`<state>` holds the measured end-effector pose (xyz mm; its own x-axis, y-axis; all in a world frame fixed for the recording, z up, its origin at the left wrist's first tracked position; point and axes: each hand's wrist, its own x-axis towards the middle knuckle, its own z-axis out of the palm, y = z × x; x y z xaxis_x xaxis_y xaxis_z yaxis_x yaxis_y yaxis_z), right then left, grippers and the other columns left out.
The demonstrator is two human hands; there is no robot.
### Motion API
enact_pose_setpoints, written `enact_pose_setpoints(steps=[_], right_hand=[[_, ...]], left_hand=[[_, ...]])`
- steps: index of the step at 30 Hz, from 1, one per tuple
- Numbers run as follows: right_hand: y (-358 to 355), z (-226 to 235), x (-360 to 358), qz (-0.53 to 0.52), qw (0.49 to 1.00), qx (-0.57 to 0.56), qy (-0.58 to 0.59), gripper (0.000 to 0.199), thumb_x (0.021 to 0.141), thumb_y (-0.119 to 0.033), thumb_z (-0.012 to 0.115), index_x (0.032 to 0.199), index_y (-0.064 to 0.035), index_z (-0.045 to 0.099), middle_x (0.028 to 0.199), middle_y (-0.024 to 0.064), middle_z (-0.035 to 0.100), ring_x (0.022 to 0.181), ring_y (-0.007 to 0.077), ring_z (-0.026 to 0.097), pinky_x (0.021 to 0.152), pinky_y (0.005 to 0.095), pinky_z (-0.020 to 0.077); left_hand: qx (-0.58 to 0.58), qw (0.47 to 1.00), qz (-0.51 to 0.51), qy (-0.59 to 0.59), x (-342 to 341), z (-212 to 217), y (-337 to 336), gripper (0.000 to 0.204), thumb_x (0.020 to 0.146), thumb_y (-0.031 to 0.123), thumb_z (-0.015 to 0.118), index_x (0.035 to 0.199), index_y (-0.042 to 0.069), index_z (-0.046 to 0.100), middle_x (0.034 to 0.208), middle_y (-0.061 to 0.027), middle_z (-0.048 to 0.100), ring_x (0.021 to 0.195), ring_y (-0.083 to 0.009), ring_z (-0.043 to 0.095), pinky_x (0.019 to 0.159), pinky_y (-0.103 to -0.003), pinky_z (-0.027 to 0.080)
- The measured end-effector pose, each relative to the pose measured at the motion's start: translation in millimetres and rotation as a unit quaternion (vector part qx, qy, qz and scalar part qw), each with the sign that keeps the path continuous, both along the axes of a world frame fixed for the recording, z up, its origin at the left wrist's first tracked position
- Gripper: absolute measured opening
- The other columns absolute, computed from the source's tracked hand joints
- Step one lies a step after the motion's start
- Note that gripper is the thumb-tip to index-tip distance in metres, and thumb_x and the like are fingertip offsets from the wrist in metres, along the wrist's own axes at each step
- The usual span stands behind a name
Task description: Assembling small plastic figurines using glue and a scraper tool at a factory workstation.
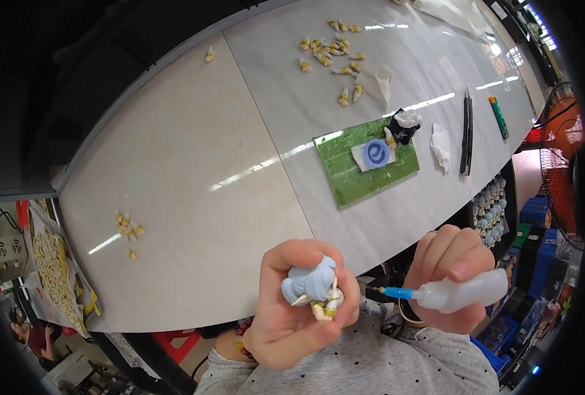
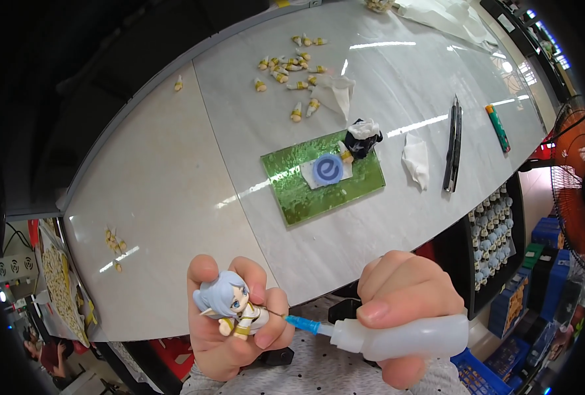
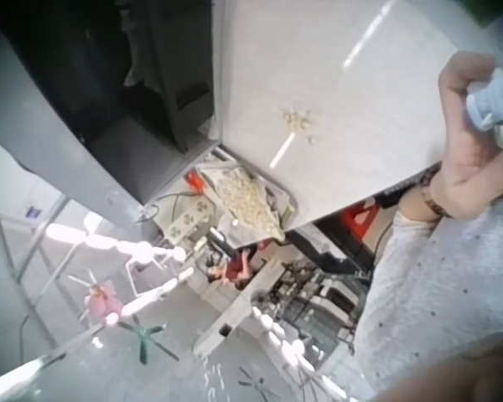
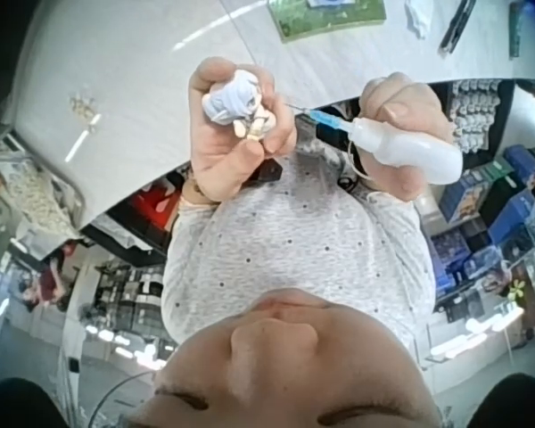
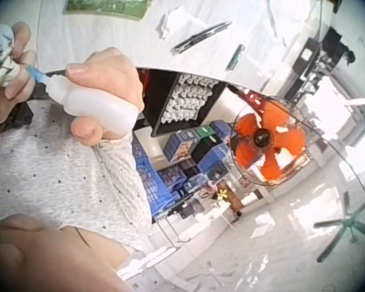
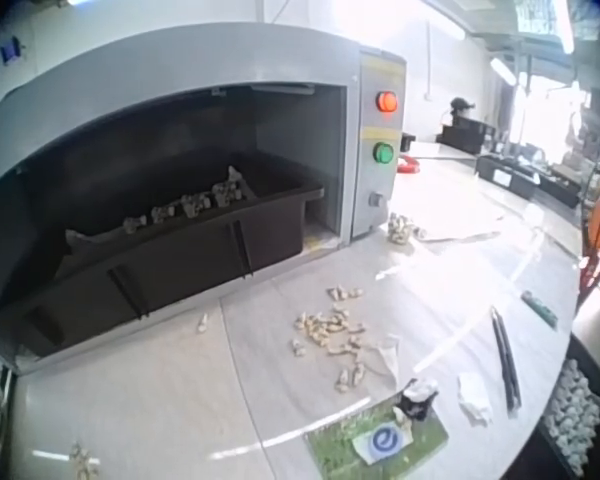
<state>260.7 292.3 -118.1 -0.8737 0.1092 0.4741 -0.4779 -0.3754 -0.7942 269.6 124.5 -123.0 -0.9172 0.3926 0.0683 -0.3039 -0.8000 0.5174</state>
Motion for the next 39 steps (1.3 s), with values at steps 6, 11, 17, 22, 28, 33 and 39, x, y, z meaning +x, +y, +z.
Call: enact_pose_setpoints(steps=[6, 11, 17, 22, 28, 33, 39], right_hand=[[-5.4, 1.9, 0.7, -0.037, 0.999, -0.012, -0.006, 0.049, 0.076, -0.042, 0.060, 0.087, 0.0044, 0.054, 0.066, 0.0045, 0.047, 0.051, 0.0115, 0.042, 0.040, 0.0222, 0.0307], [-4.4, 2.4, 0.7, -0.024, 0.999, -0.019, -0.011, 0.048, 0.078, -0.043, 0.057, 0.087, 0.0036, 0.053, 0.066, 0.0042, 0.048, 0.051, 0.0109, 0.043, 0.041, 0.0215, 0.0305], [-2.9, 1.8, 1.2, 0.005, 1.000, -0.007, 0.002, 0.047, 0.077, -0.042, 0.058, 0.087, 0.0040, 0.054, 0.068, 0.0053, 0.051, 0.054, 0.0118, 0.046, 0.043, 0.0220, 0.0342], [-7.0, 2.7, -1.1, 0.023, 0.999, 0.009, -0.024, 0.039, 0.078, -0.042, 0.056, 0.081, -0.0033, 0.051, 0.062, 0.0016, 0.043, 0.049, 0.0089, 0.040, 0.041, 0.0198, 0.0277], [-5.7, 6.2, 1.7, 0.017, 0.999, -0.012, -0.043, 0.042, 0.078, -0.042, 0.057, 0.082, -0.0007, 0.054, 0.063, 0.0030, 0.047, 0.050, 0.0106, 0.043, 0.041, 0.0212, 0.0305], [-5.5, 5.7, 2.6, 0.015, 0.998, -0.028, -0.054, 0.046, 0.077, -0.044, 0.057, 0.084, 0.0015, 0.056, 0.065, 0.0043, 0.052, 0.052, 0.0120, 0.047, 0.042, 0.0220, 0.0332], [-10.1, 11.0, 1.6, 0.017, 0.996, -0.023, -0.080, 0.036, 0.080, -0.040, 0.054, 0.078, -0.0045, 0.050, 0.060, 0.0014, 0.042, 0.047, 0.0079, 0.039, 0.040, 0.0199, 0.0266]], left_hand=[[0.071, 0.997, -0.035, -0.015, -2.1, -4.7, -1.6, 0.055, 0.079, 0.008, 0.055, 0.121, 0.009, 0.020, 0.102, -0.0121, 0.035, 0.068, -0.0141, 0.044, 0.058, -0.027, 0.037], [0.055, 0.997, -0.056, -0.011, -0.2, -4.4, -4.7, 0.056, 0.075, 0.000, 0.056, 0.119, 0.007, 0.022, 0.100, -0.0119, 0.038, 0.066, -0.0123, 0.044, 0.056, -0.025, 0.036], [0.042, 0.997, -0.054, -0.025, -1.9, 0.2, -5.2, 0.059, 0.068, -0.012, 0.057, 0.113, 0.007, 0.026, 0.095, -0.0125, 0.038, 0.064, -0.0103, 0.044, 0.053, -0.022, 0.036], [0.014, 0.998, -0.058, -0.028, -2.8, 4.0, -7.2, 0.055, 0.068, -0.012, 0.058, 0.110, 0.006, 0.028, 0.093, -0.0121, 0.039, 0.061, -0.0081, 0.043, 0.053, -0.020, 0.035], [-0.006, 0.998, -0.063, -0.020, -2.2, 6.3, -6.9, 0.052, 0.069, -0.012, 0.058, 0.107, 0.006, 0.029, 0.092, -0.0110, 0.040, 0.062, -0.0065, 0.043, 0.055, -0.019, 0.034], [-0.017, 0.998, -0.062, -0.005, -2.1, 5.9, -8.3, 0.050, 0.069, -0.012, 0.057, 0.107, 0.007, 0.030, 0.092, -0.0105, 0.040, 0.062, -0.0059, 0.041, 0.056, -0.019, 0.034], [-0.025, 0.997, -0.068, 0.000, -1.9, 6.9, -8.7, 0.047, 0.070, -0.012, 0.056, 0.105, 0.007, 0.030, 0.086, -0.0087, 0.041, 0.060, -0.0048, 0.037, 0.053, -0.019, 0.031]])
